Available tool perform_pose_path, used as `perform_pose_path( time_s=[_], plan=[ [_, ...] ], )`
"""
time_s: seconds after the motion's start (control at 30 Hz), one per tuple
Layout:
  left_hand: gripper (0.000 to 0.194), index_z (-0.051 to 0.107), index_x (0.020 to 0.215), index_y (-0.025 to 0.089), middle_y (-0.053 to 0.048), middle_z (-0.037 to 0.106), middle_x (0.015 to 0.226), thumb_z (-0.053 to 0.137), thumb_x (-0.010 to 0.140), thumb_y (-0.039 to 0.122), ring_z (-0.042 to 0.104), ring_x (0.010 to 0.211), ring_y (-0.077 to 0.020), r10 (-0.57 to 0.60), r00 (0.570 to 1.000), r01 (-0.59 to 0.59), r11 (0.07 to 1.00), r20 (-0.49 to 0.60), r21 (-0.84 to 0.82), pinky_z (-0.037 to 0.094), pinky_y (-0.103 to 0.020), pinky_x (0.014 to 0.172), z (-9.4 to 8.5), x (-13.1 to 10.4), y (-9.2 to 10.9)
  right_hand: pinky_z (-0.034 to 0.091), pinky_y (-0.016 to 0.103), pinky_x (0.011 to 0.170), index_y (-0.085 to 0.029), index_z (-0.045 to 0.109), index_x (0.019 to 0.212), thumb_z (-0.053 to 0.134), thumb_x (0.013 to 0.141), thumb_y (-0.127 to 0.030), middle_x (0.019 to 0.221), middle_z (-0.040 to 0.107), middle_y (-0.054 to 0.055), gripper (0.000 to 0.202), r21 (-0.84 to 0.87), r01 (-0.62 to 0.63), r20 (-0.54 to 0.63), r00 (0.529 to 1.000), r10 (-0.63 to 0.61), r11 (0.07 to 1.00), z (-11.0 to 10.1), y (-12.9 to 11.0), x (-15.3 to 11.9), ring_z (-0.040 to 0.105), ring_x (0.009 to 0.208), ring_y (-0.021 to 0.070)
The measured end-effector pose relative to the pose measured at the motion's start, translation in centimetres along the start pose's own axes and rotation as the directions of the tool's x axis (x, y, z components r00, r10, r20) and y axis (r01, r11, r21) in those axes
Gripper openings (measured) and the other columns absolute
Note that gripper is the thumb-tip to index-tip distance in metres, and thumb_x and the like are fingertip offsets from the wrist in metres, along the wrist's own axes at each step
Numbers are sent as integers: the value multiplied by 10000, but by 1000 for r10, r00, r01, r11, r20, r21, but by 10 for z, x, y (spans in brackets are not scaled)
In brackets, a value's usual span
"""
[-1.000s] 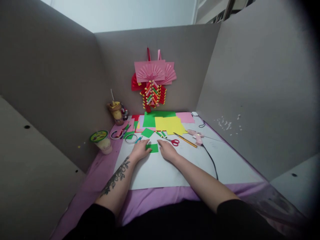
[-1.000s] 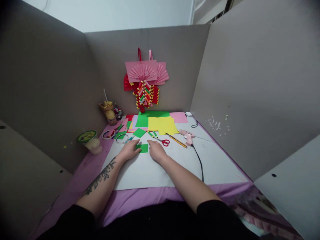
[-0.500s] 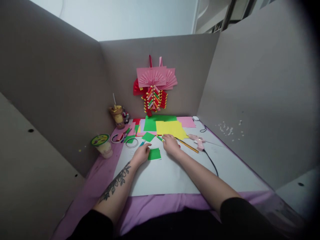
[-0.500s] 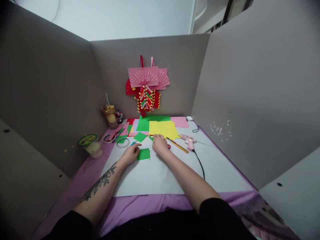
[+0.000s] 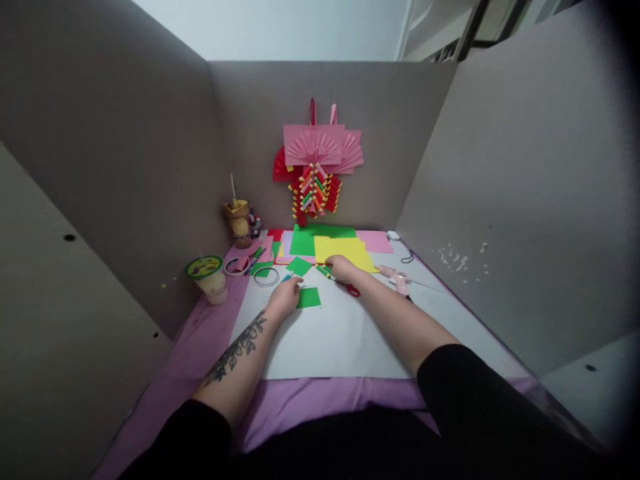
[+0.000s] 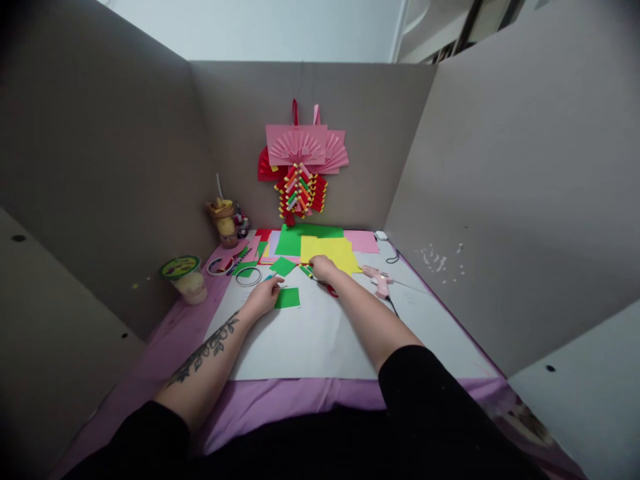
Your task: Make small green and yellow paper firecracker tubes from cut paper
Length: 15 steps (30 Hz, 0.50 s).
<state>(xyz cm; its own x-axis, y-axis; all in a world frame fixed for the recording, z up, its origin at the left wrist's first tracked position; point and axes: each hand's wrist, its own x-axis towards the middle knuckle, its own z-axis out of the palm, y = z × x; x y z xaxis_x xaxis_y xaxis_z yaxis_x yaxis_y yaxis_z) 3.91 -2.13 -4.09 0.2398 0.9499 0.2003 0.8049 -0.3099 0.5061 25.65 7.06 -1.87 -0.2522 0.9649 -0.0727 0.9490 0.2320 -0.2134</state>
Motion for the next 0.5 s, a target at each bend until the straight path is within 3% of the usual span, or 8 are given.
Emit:
perform_pose_path(
  time_s=[0.1, 0.17, 0.27, 0.4, 0.5],
  plan=[
    [392, 623, 1188, 163, -87, 710, 1038, 431, 850, 109, 643, 983, -228, 11, 1000, -11, 1000, 0, 0, 472, -313, 858, 1, 1, 0, 399, 281, 985, -207, 630, 1237, 603, 720, -72, 1357, 563, 98, 535, 33, 114, -29, 993, -113, 993, 7, 0, 6, 503, 1252, 255],
    [391, 625, 1186, 166, -85, 710, 1042, 430, 852, 111, 643, 987, -232, 18, 1000, -18, 1000, 4, -1, 472, -318, 863, 1, 1, -1, 403, 298, 1003, -220, 611, 1269, 565, 699, -20, 1379, 547, 82, 606, 86, 111, -42, 993, -108, 990, 11, -2, 10, 497, 1266, 256],
    [389, 625, 1184, 167, -82, 710, 1043, 430, 853, 110, 644, 981, -229, 26, 1000, -26, 1000, 11, -4, 475, -316, 862, 2, 1, -1, 438, 305, 977, -221, 611, 1268, 529, 694, -1, 1316, 602, 73, 620, 186, 66, -63, 996, -55, 980, 17, -5, 9, 555, 1210, 255],
    [384, 624, 1186, 177, -76, 710, 1046, 444, 854, 111, 642, 992, -222, 27, 1000, -27, 1000, 13, -2, 472, -307, 873, 2, 1, -1, 480, 306, 928, -229, 627, 1239, 533, 687, -14, 1214, 669, 43, 599, 289, 119, -92, 991, -96, 950, 20, -4, 4, 618, 1115, 245],
    [379, 626, 1184, 184, -84, 704, 1069, 449, 857, 113, 642, 998, -224, 6, 1000, -6, 1000, -7, 23, 473, -310, 868, 2, 1, -2, 454, 336, 989, -212, 607, 1261, 517, 728, -60, 1240, 653, 45, 561, 350, 200, -262, 959, -109, 915, 10, 4, 5, 594, 1155, 227]
  ],
)
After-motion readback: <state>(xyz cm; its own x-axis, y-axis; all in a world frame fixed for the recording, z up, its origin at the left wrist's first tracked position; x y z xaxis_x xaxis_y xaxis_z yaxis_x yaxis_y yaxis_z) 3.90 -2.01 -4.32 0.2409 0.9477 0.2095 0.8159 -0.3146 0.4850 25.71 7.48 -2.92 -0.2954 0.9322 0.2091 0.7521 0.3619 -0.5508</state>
